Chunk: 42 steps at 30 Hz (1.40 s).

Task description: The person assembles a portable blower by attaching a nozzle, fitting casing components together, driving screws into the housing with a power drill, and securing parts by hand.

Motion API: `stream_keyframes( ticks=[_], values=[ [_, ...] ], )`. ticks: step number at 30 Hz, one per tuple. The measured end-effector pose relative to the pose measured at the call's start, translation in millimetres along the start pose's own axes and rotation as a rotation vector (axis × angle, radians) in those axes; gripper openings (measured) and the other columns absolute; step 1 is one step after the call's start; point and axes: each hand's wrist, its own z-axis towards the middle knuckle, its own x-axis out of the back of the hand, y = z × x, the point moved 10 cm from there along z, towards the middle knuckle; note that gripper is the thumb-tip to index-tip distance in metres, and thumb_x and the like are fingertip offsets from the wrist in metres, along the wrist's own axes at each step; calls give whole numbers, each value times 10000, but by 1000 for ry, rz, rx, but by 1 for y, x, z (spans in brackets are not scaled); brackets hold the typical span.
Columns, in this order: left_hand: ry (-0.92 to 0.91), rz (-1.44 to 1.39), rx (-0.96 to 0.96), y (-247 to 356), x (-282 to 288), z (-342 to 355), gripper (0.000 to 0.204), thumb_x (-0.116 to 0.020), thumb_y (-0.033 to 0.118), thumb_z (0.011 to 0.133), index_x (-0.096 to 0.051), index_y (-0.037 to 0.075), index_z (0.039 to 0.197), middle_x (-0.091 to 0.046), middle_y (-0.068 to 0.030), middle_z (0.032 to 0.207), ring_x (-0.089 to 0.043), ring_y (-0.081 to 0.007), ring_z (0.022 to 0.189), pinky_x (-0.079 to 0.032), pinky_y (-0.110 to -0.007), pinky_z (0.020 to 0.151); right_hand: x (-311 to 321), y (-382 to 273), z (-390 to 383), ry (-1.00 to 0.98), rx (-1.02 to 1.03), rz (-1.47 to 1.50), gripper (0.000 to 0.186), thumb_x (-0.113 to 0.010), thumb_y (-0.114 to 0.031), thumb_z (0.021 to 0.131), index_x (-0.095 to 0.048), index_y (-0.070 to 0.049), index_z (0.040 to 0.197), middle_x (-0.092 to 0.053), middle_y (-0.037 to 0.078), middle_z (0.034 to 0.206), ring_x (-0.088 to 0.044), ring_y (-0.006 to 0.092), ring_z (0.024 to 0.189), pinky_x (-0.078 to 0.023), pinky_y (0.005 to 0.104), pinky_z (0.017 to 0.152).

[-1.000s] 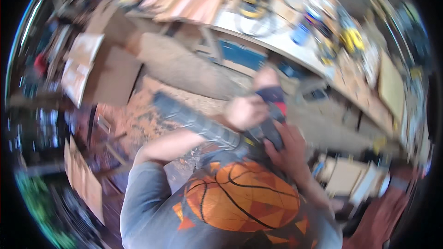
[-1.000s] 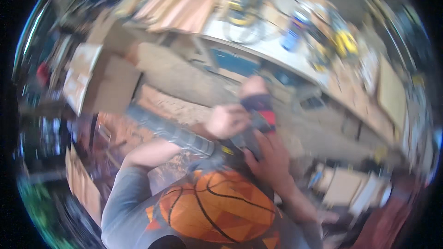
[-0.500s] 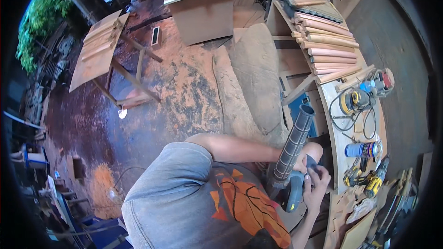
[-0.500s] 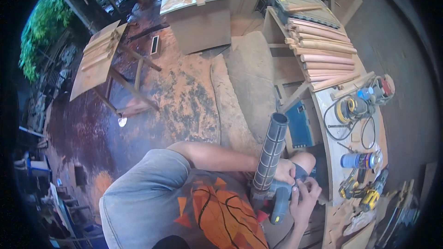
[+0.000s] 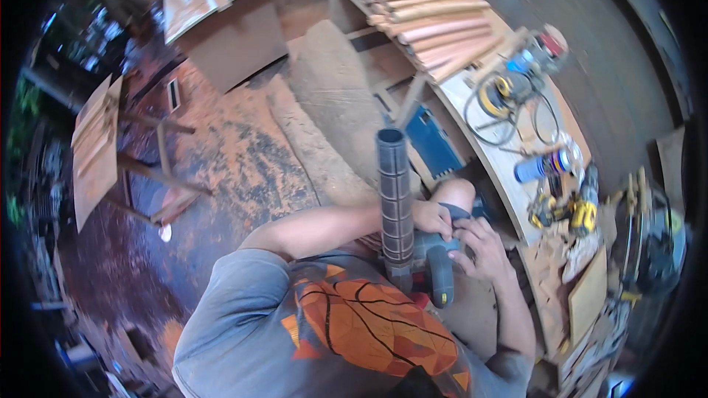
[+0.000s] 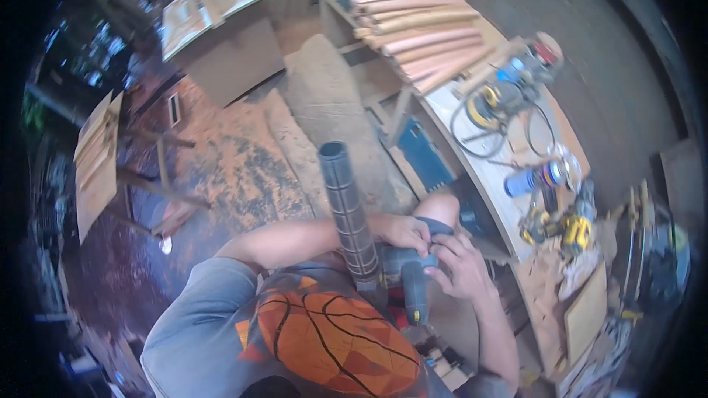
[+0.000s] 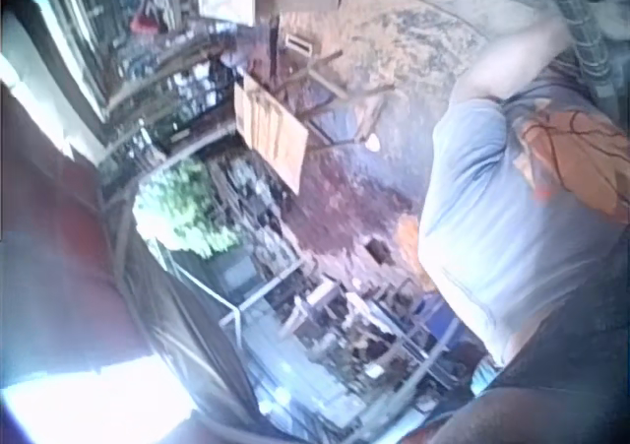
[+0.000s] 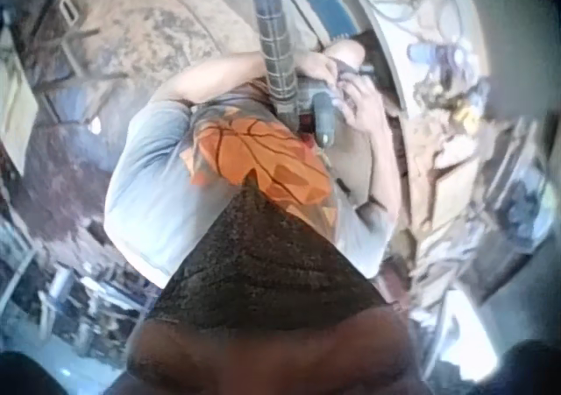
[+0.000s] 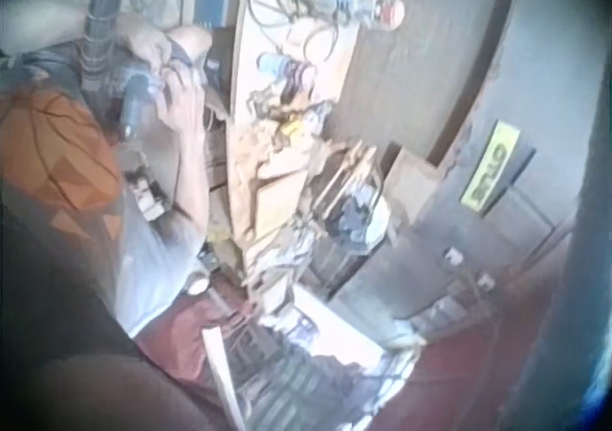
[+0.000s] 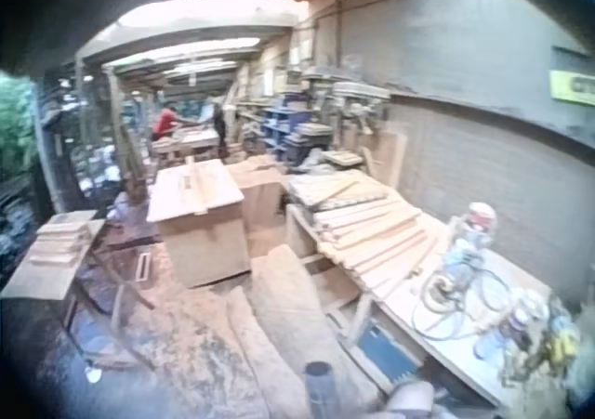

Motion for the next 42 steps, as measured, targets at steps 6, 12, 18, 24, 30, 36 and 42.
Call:
stream_keyframes(
  ticks=[6, 12, 18, 24, 30, 36, 42],
  values=[
    [105, -192, 22, -15, 7, 8, 268, -725, 270, 924, -733, 77, 1109, -680, -48, 953, -617, -112, 861, -483, -277, 715, -7, 8, -14, -3, 38, 54, 365, -801, -233, 826, -687, -59, 1126, -661, 117, 1245, -639, 354, 1088, -554, 443, 896],
    [49, -341, 243, -6, 8, -7, 325, -698, 211, 941, -699, 92, 1244, -644, 6, 970, -547, -74, 757, -413, -234, 612, -9, 20, -19, 96, 0, 198, 323, -790, -182, 858, -666, -47, 1124, -637, 145, 1245, -646, 382, 1076, -545, 461, 901],
    [109, -259, -14, 27, 15, -15, 434, -654, 217, 987, -607, 23, 1372, -685, -97, 1234, -640, -174, 1122, -515, -290, 920, 17, 15, 1, 4, 93, 73, 236, -776, -139, 837, -641, -78, 1020, -611, 92, 1068, -616, 343, 1000, -531, 460, 809],
    [91, -1317, -585, 91, 27, -106, 600, -516, 460, 1072, -519, 3, 1461, -664, -242, 1264, -610, -404, 1236, -456, -561, 1099, 6, 16, 12, -160, 40, -86, 211, -759, -158, 811, -669, -81, 987, -637, 84, 1042, -603, 320, 1035, -541, 426, 862],
    [291, -720, -702, 126, -5, -137, 671, -516, 565, 1057, -510, 20, 1448, -673, -236, 1204, -674, -371, 1080, -546, -499, 949, -3, 19, 10, -308, -130, -133, 222, -738, -108, 825, -667, -53, 1029, -625, 123, 1023, -595, 342, 1062, -517, 454, 899],
    [292, -458, -776, 139, -41, -143, 663, -792, 235, 942, -437, 14, 1456, -657, -104, 1062, -638, -192, 979, -537, -368, 862, 29, 14, 2, -164, -204, -82, 237, -704, -100, 845, -735, -36, 1071, -647, 148, 1119, -613, 372, 1083, -513, 455, 970],
    [244, 25, -919, 170, -59, -136, 532, -886, 300, 794, -638, 57, 1197, -719, -114, 1058, -745, -292, 942, -574, -406, 796, 30, -12, 17, -362, 170, -401, 168, -635, -172, 796, -701, -61, 903, -641, 80, 1003, -619, 304, 978, -561, 405, 772]
  ],
)
